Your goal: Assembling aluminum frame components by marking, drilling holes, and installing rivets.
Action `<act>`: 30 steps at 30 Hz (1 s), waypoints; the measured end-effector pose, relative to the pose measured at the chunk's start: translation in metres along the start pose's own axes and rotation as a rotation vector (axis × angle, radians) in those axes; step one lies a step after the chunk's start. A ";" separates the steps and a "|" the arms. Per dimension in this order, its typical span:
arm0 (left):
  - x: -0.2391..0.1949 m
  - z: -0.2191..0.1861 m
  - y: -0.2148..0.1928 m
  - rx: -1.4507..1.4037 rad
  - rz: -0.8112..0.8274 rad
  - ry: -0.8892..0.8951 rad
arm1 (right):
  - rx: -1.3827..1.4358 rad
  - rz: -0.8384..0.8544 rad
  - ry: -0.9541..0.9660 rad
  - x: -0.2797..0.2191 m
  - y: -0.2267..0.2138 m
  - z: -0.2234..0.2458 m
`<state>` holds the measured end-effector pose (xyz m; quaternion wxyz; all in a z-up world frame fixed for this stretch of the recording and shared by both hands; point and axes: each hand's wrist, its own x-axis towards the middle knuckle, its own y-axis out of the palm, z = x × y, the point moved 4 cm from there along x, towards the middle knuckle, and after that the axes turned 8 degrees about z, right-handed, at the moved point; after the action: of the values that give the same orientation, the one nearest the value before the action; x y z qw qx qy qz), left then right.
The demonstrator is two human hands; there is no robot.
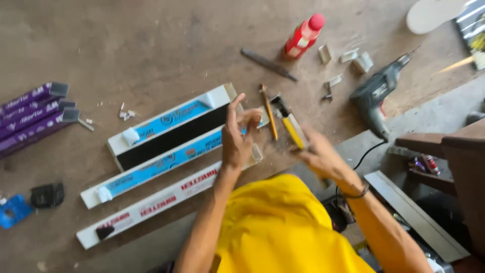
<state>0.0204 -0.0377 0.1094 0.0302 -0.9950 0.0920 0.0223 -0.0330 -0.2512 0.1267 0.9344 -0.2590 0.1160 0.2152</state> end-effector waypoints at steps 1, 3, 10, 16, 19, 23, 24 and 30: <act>-0.009 0.019 -0.017 0.006 -0.007 -0.024 | 0.014 0.020 0.009 0.001 0.001 -0.030; -0.019 0.059 -0.031 0.445 0.341 -0.099 | -0.386 -0.148 0.289 0.006 -0.017 -0.099; -0.030 0.065 -0.019 0.834 0.892 -0.263 | -0.650 -0.280 0.320 0.039 -0.029 -0.127; -0.026 0.108 -0.009 0.968 1.026 -0.135 | -0.582 -0.545 0.447 0.002 -0.108 -0.140; -0.023 0.101 -0.007 1.014 1.126 -0.291 | -0.602 -0.569 0.656 -0.009 -0.131 -0.200; -0.024 0.109 -0.006 1.021 1.144 -0.186 | -0.526 -0.578 0.416 0.005 -0.129 -0.213; -0.020 0.106 -0.004 1.016 1.175 -0.209 | -0.491 -0.627 0.359 0.005 -0.136 -0.214; -0.013 0.126 -0.006 0.987 1.304 -0.219 | -0.161 -0.695 0.053 -0.089 -0.106 -0.008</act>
<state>0.0042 -0.0214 -0.0153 0.4537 -0.6064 0.6470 0.0892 -0.0634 -0.3679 0.1949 0.9250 -0.3613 0.0281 -0.1138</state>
